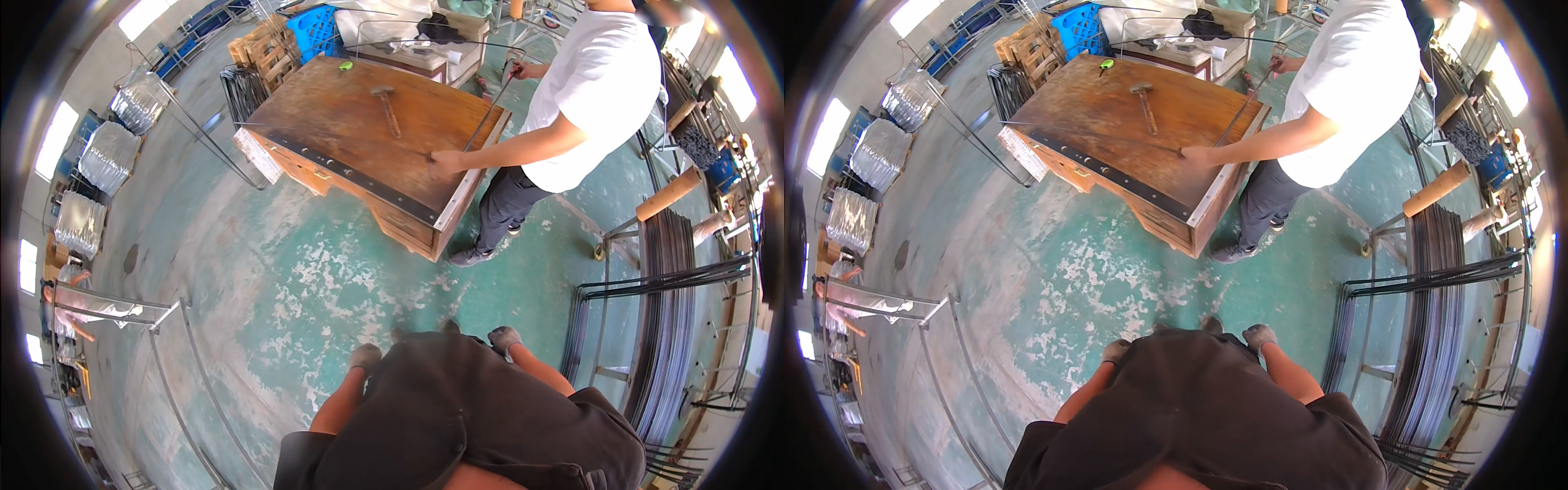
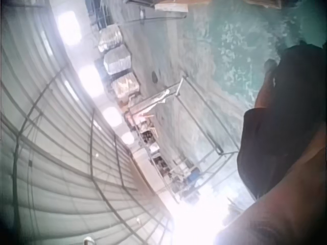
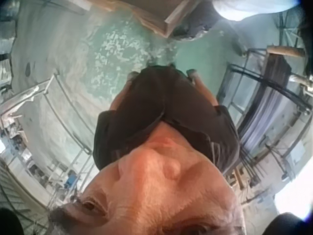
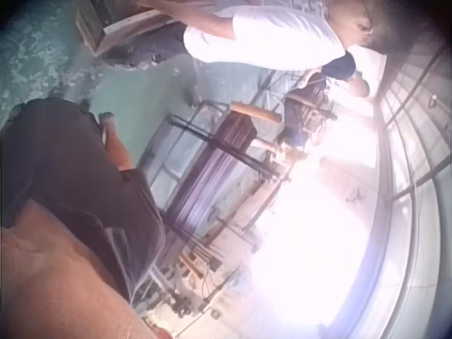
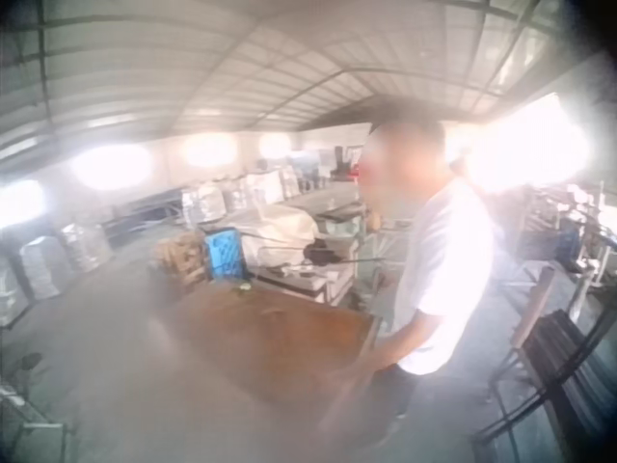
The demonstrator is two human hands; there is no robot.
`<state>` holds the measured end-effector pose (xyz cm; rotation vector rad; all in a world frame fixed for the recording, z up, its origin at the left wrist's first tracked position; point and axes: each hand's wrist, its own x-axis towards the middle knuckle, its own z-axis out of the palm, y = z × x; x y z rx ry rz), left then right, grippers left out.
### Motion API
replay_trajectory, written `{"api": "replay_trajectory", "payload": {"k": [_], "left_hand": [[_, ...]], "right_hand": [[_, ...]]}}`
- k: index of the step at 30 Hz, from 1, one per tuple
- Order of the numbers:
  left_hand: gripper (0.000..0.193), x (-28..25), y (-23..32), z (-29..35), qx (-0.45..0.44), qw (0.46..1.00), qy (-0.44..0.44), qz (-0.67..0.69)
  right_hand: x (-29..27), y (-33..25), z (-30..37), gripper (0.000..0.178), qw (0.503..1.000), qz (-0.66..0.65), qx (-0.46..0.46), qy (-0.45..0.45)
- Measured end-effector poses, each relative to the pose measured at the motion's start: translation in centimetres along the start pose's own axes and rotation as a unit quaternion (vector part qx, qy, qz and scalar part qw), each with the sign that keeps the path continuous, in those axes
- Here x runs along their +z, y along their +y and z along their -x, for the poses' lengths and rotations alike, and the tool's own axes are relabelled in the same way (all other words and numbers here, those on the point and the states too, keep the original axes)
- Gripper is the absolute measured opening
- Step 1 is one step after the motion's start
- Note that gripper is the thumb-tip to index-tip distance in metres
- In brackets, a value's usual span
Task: The person bends long metal rods by hand using a wooden workbench as a fulcrum, then places the bent rods into a nearby rack. The person repeats this process for several rods.
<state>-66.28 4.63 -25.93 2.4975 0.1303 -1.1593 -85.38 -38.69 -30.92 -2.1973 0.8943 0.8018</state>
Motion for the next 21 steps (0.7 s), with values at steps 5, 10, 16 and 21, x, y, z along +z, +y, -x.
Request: {"api": "replay_trajectory", "payload": {"k": [5,10,16,21], "left_hand": [[0.035,-0.3,0.8,0.4,0.002,1.000,-0.005,0.004],[0.029,0.2,0.0,-0.1,0.098,0.992,0.002,-0.086],[0.028,-0.4,0.0,0.5,0.118,0.986,-0.001,-0.120],[0.041,-1.5,0.9,1.1,0.070,0.995,-0.008,-0.071]], "right_hand": [[0.5,1.0,-1.0,0.028,0.993,0.073,-0.095,-0.010],[-0.2,0.8,-0.9,0.024,0.933,0.305,-0.190,-0.029],[-1.9,-3.0,1.9,0.029,0.999,0.030,-0.015,-0.009],[1.4,-0.1,-0.7,0.035,0.969,-0.218,0.119,-0.009]]}}
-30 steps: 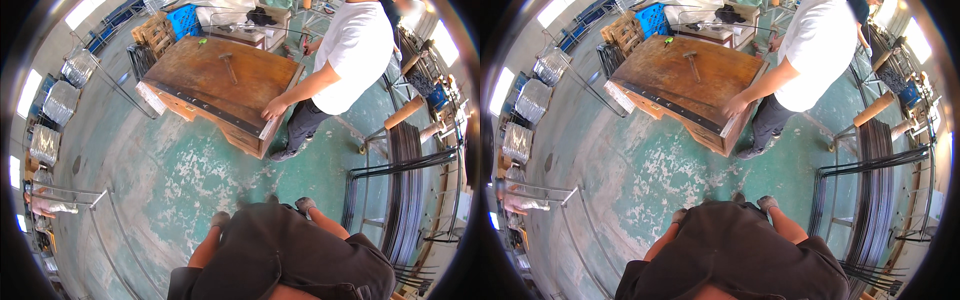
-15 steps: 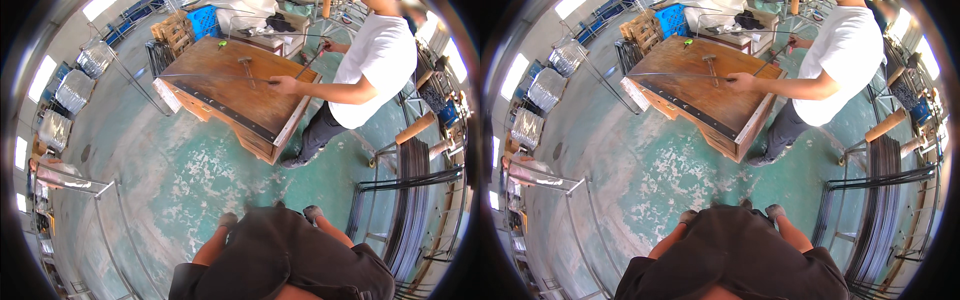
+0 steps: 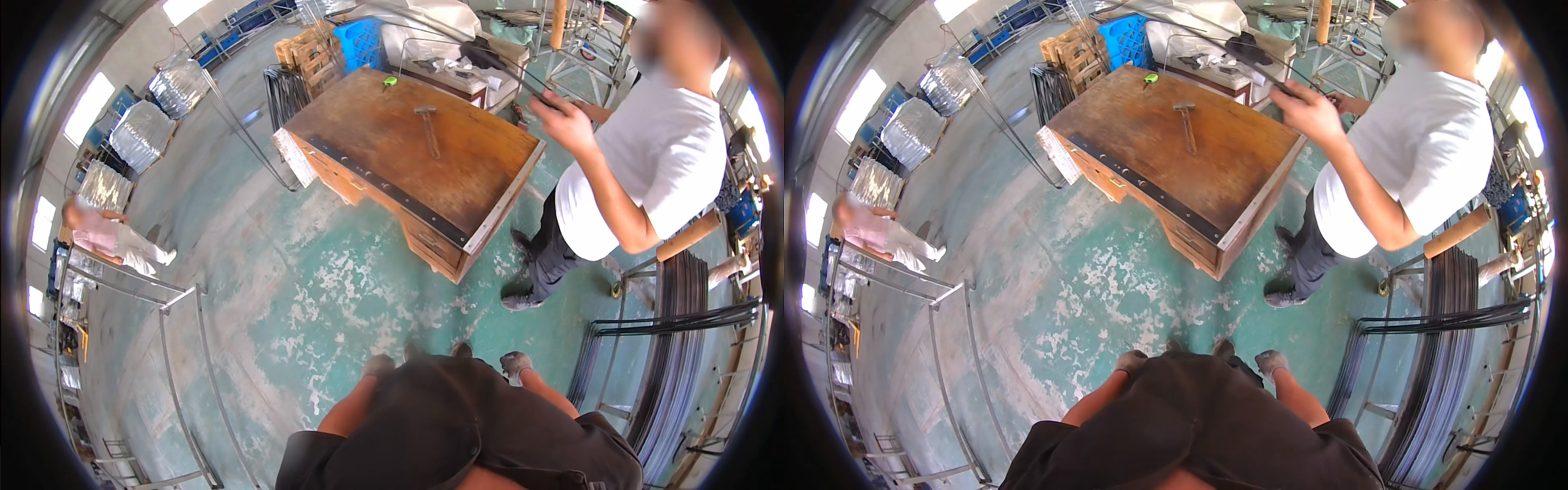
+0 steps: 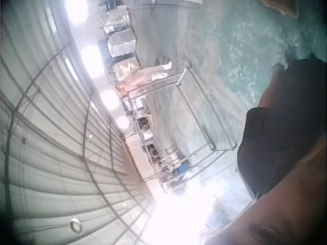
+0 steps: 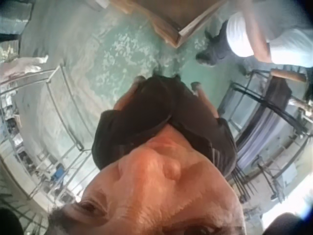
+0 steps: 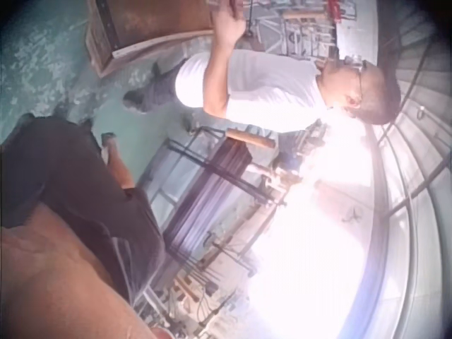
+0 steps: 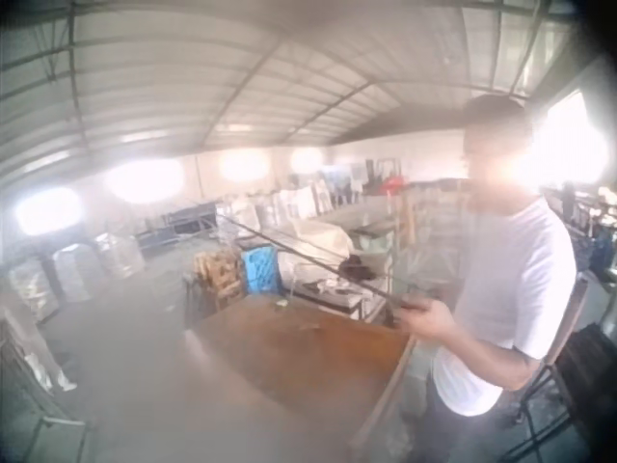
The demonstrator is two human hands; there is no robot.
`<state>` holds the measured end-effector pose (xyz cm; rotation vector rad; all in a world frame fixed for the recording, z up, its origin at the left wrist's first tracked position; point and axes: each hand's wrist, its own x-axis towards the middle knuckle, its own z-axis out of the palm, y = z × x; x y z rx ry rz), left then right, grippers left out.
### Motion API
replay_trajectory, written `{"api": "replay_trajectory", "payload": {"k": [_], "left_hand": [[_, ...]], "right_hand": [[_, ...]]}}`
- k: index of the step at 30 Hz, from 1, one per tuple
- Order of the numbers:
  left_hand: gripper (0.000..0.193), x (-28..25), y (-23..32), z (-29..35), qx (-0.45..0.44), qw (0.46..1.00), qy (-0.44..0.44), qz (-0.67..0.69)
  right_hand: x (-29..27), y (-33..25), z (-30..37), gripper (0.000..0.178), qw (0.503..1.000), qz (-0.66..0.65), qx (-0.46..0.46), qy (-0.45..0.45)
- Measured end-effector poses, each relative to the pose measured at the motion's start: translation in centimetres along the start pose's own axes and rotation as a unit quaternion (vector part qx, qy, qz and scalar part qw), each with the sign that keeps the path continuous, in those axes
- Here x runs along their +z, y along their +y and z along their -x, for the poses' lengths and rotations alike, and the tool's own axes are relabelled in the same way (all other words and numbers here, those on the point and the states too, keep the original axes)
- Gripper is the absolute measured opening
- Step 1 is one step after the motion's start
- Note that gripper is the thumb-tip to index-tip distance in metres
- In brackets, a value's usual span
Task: The person bends long metal rods by hand using a wooden workbench as a fulcrum, then places the bent rods into a nearby rack. The person repeats this process for several rods.
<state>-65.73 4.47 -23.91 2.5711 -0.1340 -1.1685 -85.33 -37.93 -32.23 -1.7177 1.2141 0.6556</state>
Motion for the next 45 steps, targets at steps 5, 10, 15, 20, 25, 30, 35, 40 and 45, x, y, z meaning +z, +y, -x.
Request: {"api": "replay_trajectory", "payload": {"k": [5,10,15,20,25,30,35,40,45], "left_hand": [[0.048,-1.4,-3.5,0.6,-0.040,0.996,0.018,0.081],[0.041,-2.0,-9.4,-3.3,0.050,0.998,-0.045,-0.014],[0.034,-6.0,-16.0,-6.0,0.172,0.966,-0.031,-0.191],[0.033,-10.1,-19.9,-7.0,0.156,0.960,-0.017,-0.234],[0.032,-9.2,-21.7,-8.0,0.173,0.972,0.031,-0.156],[0.029,-5.8,-23.9,-7.4,0.319,0.907,0.003,-0.276],[0.050,0.3,-29.1,-9.5,0.324,0.908,-0.111,-0.241],[0.039,-2.8,-34.8,-4.6,0.236,0.871,-0.136,-0.409],[0.038,-4.0,-34.5,-3.2,0.179,0.896,-0.114,-0.390]], "right_hand": [[1.2,-1.9,3.1,0.042,0.999,0.049,0.007,0.015],[5.2,-1.9,5.2,0.044,0.997,-0.004,-0.003,0.080],[13.3,-5.0,14.0,0.046,0.995,-0.011,0.008,0.096],[18.2,-7.4,21.4,0.049,0.993,0.037,0.023,0.109],[20.4,-2.6,19.7,0.048,0.991,0.014,0.008,0.136],[22.3,-2.3,20.5,0.044,0.991,0.005,-0.013,0.134],[28.0,3.5,20.1,0.043,0.985,0.073,-0.104,0.120],[34.9,4.9,22.7,0.051,0.995,0.075,-0.045,0.048],[38.1,9.7,25.8,0.046,0.995,-0.030,0.035,0.089]]}}
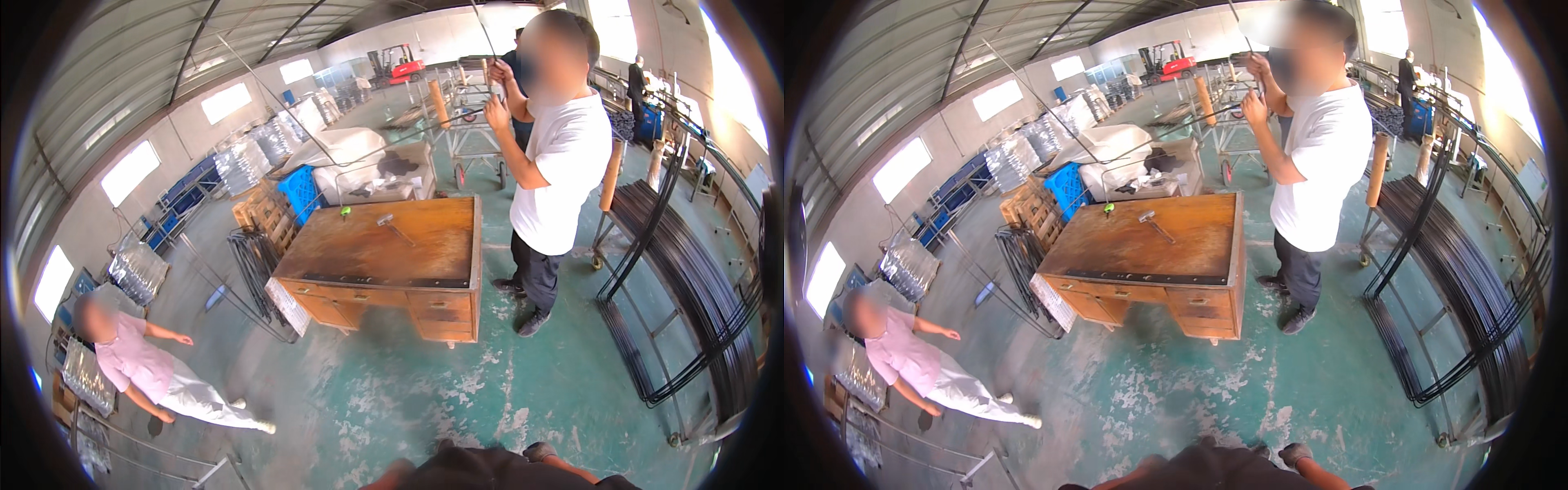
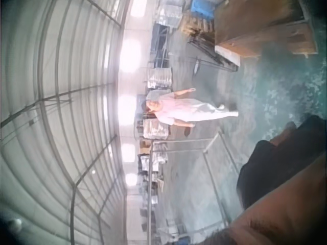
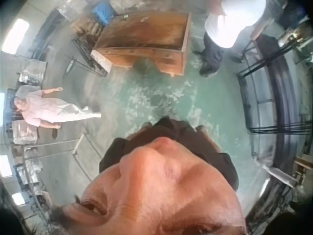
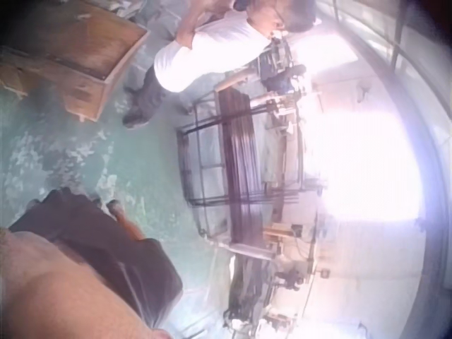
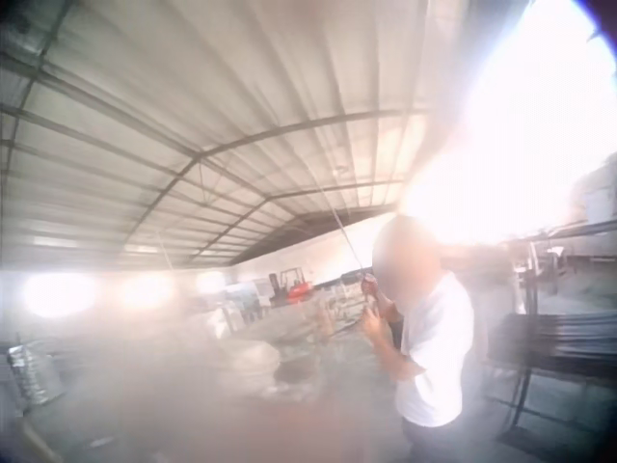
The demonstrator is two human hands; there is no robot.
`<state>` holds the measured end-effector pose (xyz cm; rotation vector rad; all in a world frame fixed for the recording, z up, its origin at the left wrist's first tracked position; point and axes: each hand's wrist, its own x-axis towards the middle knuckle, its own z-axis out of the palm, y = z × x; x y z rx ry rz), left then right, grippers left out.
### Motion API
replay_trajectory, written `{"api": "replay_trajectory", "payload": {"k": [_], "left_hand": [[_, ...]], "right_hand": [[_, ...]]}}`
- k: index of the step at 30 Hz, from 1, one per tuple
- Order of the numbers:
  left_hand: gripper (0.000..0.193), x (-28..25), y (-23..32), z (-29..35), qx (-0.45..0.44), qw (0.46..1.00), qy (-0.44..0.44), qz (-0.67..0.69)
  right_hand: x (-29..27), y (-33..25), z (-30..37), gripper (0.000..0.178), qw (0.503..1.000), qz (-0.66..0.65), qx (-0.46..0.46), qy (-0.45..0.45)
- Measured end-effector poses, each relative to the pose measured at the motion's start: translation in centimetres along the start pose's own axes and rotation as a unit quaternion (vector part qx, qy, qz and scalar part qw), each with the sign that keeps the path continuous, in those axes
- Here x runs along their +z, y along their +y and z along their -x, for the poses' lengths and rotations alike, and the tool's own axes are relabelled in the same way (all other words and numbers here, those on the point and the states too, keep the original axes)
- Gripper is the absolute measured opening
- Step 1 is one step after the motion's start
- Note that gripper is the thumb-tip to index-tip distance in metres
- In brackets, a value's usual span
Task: The person bends long metal rods by hand using a wooden workbench as a fulcrum, then places the bent rods into a nearby rack. The person repeats this process for several rods.
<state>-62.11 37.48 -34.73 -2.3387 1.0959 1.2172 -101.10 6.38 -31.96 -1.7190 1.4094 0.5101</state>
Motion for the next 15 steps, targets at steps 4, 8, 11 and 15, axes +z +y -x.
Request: {"api": "replay_trajectory", "payload": {"k": [4,8,11,15], "left_hand": [[0.040,-3.6,-1.5,1.0,0.053,0.997,0.054,-0.017],[0.044,-6.7,-3.1,-2.3,0.092,0.989,0.112,0.030],[0.044,-8.1,-3.2,-1.7,0.126,0.977,0.145,0.089],[0.041,-10.1,-3.1,3.5,0.072,0.969,0.134,0.194]], "right_hand": [[-0.2,-0.6,4.8,0.041,0.992,-0.104,0.071,0.026],[1.3,-1.2,4.1,0.041,0.998,0.011,0.045,0.046],[3.5,-1.5,1.0,0.041,0.997,-0.047,0.041,0.043],[2.8,-7.8,4.8,0.030,0.990,-0.118,0.010,0.080]]}}
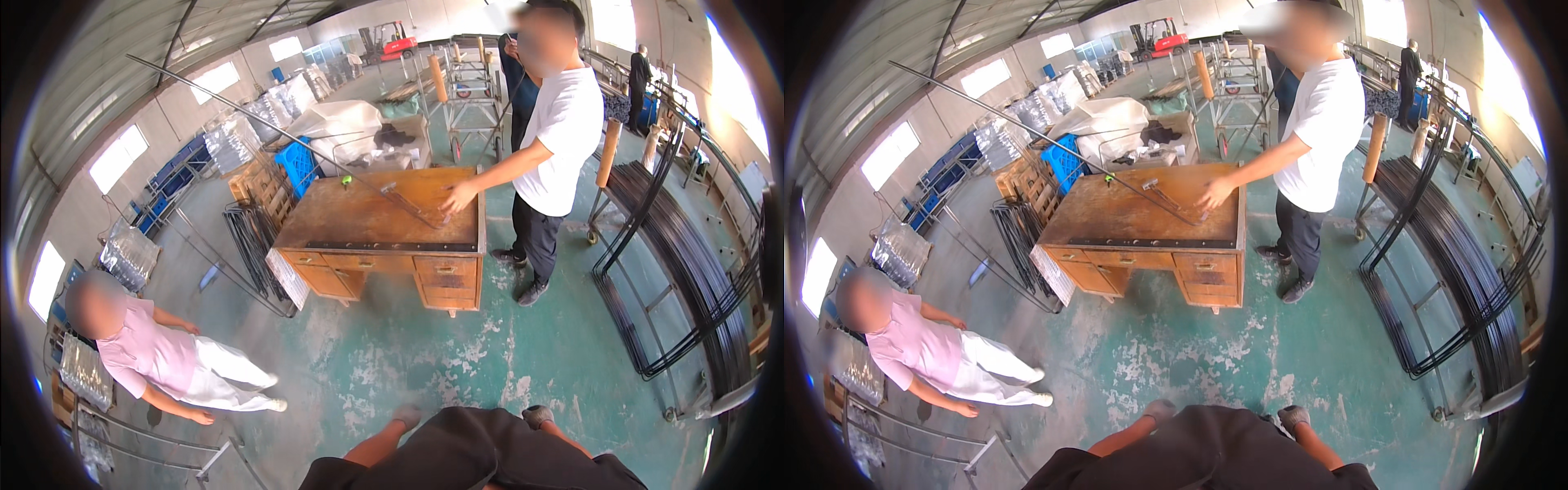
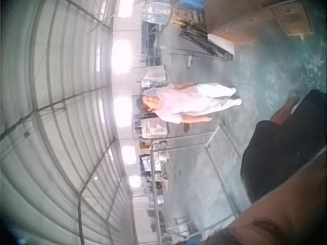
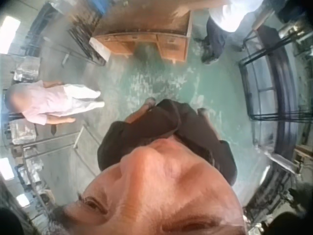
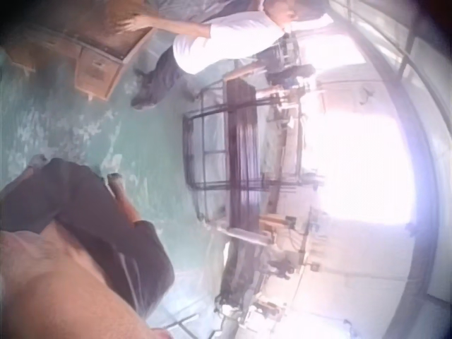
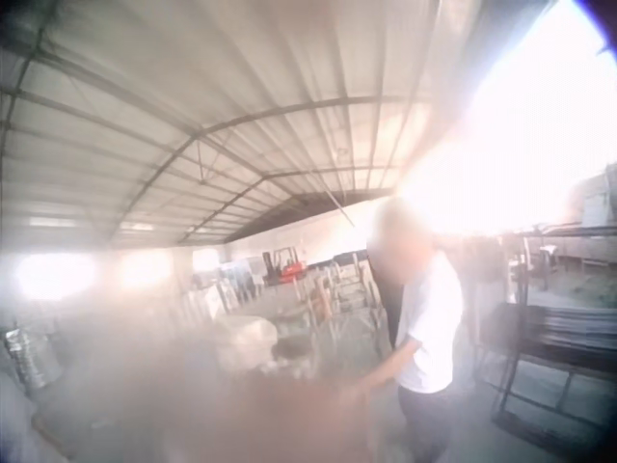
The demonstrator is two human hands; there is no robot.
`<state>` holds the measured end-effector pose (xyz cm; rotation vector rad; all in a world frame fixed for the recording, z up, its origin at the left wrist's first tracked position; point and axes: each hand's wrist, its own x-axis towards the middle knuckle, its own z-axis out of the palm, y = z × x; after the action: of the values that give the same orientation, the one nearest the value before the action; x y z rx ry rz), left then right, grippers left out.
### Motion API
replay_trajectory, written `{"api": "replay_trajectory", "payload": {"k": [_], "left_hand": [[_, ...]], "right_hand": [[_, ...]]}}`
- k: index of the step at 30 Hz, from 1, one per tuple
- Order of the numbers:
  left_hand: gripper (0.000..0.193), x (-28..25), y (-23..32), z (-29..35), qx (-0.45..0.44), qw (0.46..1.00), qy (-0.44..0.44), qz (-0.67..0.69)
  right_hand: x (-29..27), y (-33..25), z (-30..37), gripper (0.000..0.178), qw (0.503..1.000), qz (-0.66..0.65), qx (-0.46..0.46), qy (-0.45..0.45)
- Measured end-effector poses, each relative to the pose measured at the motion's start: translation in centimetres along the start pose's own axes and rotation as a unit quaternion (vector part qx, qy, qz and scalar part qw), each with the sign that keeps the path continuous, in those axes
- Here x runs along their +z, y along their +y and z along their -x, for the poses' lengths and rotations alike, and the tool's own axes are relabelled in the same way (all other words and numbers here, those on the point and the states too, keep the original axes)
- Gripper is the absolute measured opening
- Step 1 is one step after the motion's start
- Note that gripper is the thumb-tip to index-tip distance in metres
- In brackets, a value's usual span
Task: The person bends long metal rods by hand using a wooden workbench as a fulcrum, then places the bent rods into a nearby rack. The person repeats this process for several rods.
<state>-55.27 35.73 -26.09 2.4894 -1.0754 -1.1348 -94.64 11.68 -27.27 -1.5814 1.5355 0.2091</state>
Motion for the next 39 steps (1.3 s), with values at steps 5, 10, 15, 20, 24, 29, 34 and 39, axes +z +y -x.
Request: {"api": "replay_trajectory", "payload": {"k": [5,10,15,20,24,29,34,39], "left_hand": [[0.030,1.1,-4.4,1.2,0.064,0.993,0.003,-0.097],[0.025,0.9,-5.3,2.6,0.058,0.988,-0.014,-0.142],[0.025,1.1,-5.1,3.2,0.050,0.995,0.020,-0.086],[0.027,0.7,-4.6,2.4,0.050,0.995,-0.023,-0.086],[0.029,0.5,-3.7,2.3,0.031,0.995,-0.019,-0.089],[0.033,0.6,-3.0,1.4,0.004,0.993,-0.041,-0.110],[0.038,0.9,-1.7,0.4,-0.039,0.979,-0.098,-0.175],[0.039,3.2,-3.3,-3.0,-0.038,0.973,-0.130,-0.184]], "right_hand": [[0.8,-1.3,1.2,0.033,1.000,0.005,-0.010,0.009],[1.5,0.8,-0.3,0.035,0.997,0.031,0.058,-0.027],[0.7,0.0,0.3,0.037,0.996,0.045,0.076,-0.030],[0.8,-1.1,-0.5,0.038,0.996,-0.001,0.062,-0.061],[1.7,-0.8,-1.1,0.040,0.998,0.032,0.040,-0.039],[1.9,1.1,-2.6,0.041,0.995,0.077,0.026,-0.066],[2.1,2.6,-3.8,0.043,0.982,0.178,-0.024,-0.057],[1.6,2.6,-2.8,0.041,0.991,0.127,-0.001,-0.044]]}}
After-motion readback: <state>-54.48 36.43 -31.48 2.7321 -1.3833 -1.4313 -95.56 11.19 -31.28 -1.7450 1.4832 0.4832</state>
